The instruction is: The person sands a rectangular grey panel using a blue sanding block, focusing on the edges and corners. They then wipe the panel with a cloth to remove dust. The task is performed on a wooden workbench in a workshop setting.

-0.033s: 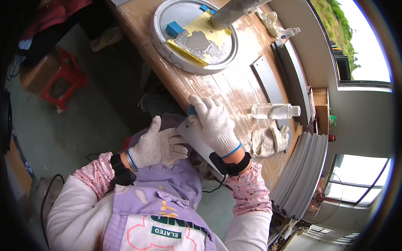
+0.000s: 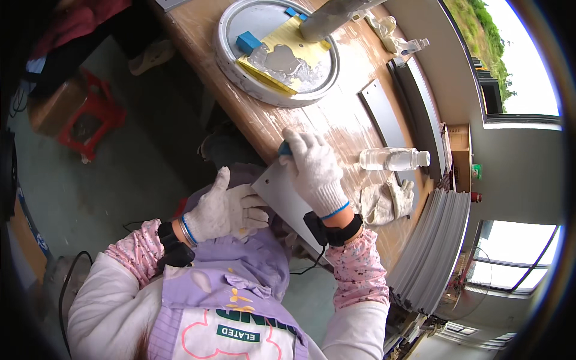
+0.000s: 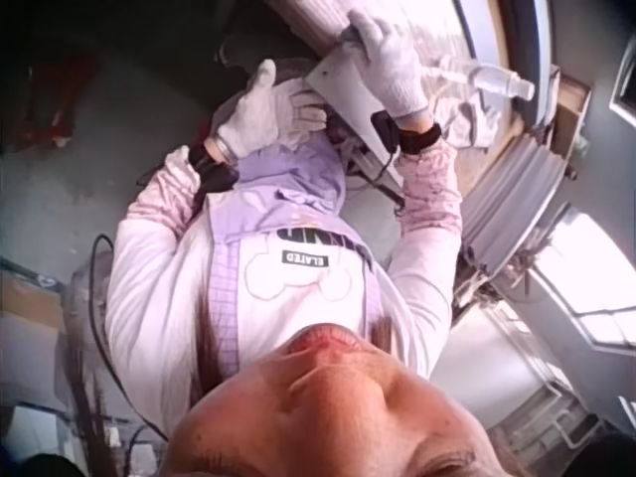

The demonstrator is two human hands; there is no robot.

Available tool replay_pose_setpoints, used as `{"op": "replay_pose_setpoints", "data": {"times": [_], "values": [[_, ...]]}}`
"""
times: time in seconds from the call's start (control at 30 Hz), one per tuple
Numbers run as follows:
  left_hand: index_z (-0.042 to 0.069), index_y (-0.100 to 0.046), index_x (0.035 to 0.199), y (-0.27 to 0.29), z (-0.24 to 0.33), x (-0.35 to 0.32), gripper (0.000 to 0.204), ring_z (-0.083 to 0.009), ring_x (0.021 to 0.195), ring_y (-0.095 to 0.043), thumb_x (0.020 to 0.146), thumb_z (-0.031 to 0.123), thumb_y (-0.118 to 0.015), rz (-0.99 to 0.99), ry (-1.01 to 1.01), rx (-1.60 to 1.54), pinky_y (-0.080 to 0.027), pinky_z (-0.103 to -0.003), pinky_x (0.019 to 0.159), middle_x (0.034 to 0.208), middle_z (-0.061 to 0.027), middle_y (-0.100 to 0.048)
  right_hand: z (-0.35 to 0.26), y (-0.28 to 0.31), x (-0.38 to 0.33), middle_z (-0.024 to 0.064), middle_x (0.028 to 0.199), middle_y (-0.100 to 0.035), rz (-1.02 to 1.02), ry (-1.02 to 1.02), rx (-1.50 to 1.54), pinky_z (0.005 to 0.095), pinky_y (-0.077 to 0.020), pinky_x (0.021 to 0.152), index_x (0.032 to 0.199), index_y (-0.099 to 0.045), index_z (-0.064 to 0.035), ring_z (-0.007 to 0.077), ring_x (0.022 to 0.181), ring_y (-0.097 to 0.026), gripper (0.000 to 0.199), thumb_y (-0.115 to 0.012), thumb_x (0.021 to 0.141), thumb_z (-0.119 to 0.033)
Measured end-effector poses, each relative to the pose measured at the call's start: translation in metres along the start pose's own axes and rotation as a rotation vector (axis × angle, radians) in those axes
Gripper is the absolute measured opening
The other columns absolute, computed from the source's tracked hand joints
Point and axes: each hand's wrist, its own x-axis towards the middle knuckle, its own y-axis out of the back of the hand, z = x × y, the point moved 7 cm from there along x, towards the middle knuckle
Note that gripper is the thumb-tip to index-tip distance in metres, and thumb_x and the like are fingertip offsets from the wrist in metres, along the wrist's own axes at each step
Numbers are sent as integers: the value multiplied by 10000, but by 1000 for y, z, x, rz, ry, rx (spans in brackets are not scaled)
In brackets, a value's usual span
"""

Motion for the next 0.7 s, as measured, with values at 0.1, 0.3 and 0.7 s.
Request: {"op": "replay_pose_setpoints", "data": {"times": [0.1, 0.3, 0.7], "values": [[31, -487, 1405, -2, -1, 1, 880, -335, 1158, -645, 947, 768, -335, -85, 20, -48, -499, -479, 1033, 1282, -167, -615, 63, 14, -7, 200, 1091, -668, 197, -243, 56, 436, -513, 908, 1283, -605, -2, 348, 1025, -644, 423, -676, 887, -131], [66, -474, 1433, 14, -15, 6, 564, -339, 1215, -612, 1067, 490, -411, 30, 43, 67, -504, -462, 1033, 1301, -169, -615, 87, 12, -20, 205, 1163, -680, 116, -482, 379, 357, -513, 973, 1312, -599, 19, 274, 1078, -669, 419, -661, 928, -137], [24, -529, 1375, 2, -8, 10, 432, -328, 1203, -614, 1081, 332, -456, -12, -84, 75, -484, -470, 1066, 1297, -160, -623, 85, 10, -43, 185, 1194, -678, -78, -439, 291, 362, -517, 965, 1308, -619, -32, 289, 1095, -673, 430, -695, 897, -134]]}}
